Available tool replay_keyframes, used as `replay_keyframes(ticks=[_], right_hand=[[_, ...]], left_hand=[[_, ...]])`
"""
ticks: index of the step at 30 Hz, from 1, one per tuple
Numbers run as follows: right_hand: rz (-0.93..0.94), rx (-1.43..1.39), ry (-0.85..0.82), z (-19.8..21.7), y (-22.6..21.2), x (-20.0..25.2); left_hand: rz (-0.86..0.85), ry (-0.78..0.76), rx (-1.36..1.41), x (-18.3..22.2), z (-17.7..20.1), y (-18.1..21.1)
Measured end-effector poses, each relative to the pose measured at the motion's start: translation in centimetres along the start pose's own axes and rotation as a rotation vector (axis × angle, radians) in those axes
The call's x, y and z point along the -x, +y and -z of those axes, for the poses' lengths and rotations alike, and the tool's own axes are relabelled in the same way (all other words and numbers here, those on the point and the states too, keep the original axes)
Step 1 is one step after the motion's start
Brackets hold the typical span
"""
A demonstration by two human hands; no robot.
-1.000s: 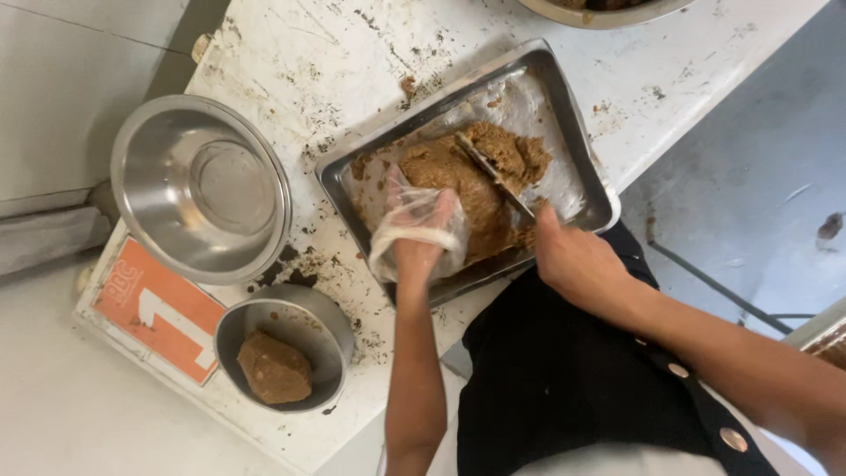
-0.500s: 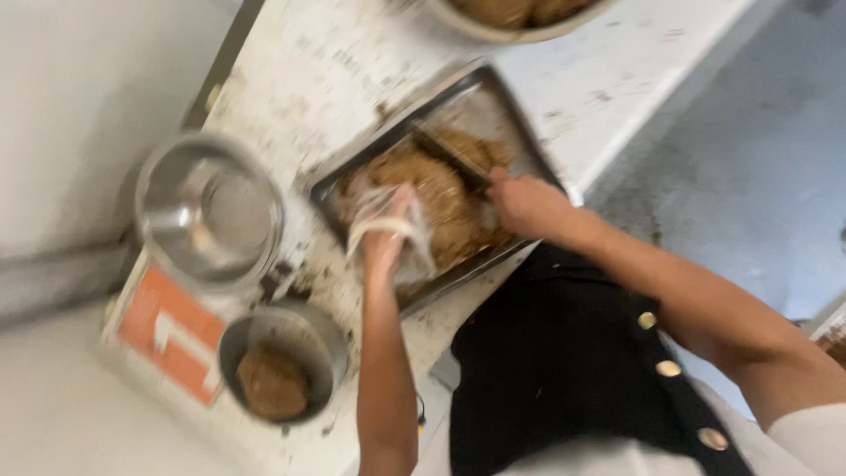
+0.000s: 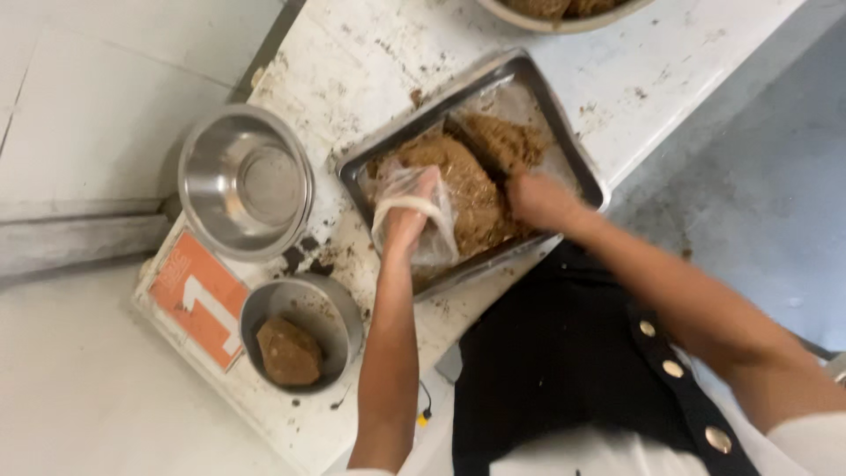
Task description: The person uses a large blade to cut and scrape portions of a brown food paste from a metal tray into a small bowl, then transfers the paste into plastic bags inside a larger metal bowl.
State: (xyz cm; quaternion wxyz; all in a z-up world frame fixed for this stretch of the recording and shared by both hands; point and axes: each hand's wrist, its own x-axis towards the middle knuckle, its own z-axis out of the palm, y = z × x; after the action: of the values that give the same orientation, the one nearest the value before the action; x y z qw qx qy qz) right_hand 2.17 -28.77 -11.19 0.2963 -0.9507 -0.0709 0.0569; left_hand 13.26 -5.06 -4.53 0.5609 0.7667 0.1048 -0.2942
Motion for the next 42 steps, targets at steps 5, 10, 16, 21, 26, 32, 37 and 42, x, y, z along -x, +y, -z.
replay_keyframes(ticks=[5,10,16,21,26,32,37,42], right_hand=[[-0.368,-0.166,-0.057,10.7,-7.2,3.1],[-0.330,-0.120,0.099,8.1,-9.9,3.1],[-0.279,-0.077,-0.063,-0.2,-4.7,2.6],[-0.427,-0.199,-0.292,3.9,-1.4,-0.9],[-0.334,-0.216,-0.046,12.3,-8.4,3.5],[-0.557,-0.273,-0.166,7.3,-12.4,3.0],[-0.378,-0.182,0.081,5.3,-11.4,2.7],[-0.363,-0.243,-0.025,10.1,-11.6,2.4]], left_hand=[[-0.033,0.051,-0.013,0.9,-0.6,0.0],[-0.123,0.065,-0.039,1.2,-1.1,-0.3],[-0.074,0.076,-0.023,1.5,-0.8,-2.4],[-0.107,0.130,-0.007,0.7,-1.4,-3.2],[-0.097,0.137,0.129,-1.2,-1.2,-2.8],[0.039,-0.026,0.112,-1.9,-0.1,2.2],[-0.115,-0.100,0.081,-1.1,0.6,4.4],[0.299,-0.026,-0.002,0.5,0.1,4.1]])
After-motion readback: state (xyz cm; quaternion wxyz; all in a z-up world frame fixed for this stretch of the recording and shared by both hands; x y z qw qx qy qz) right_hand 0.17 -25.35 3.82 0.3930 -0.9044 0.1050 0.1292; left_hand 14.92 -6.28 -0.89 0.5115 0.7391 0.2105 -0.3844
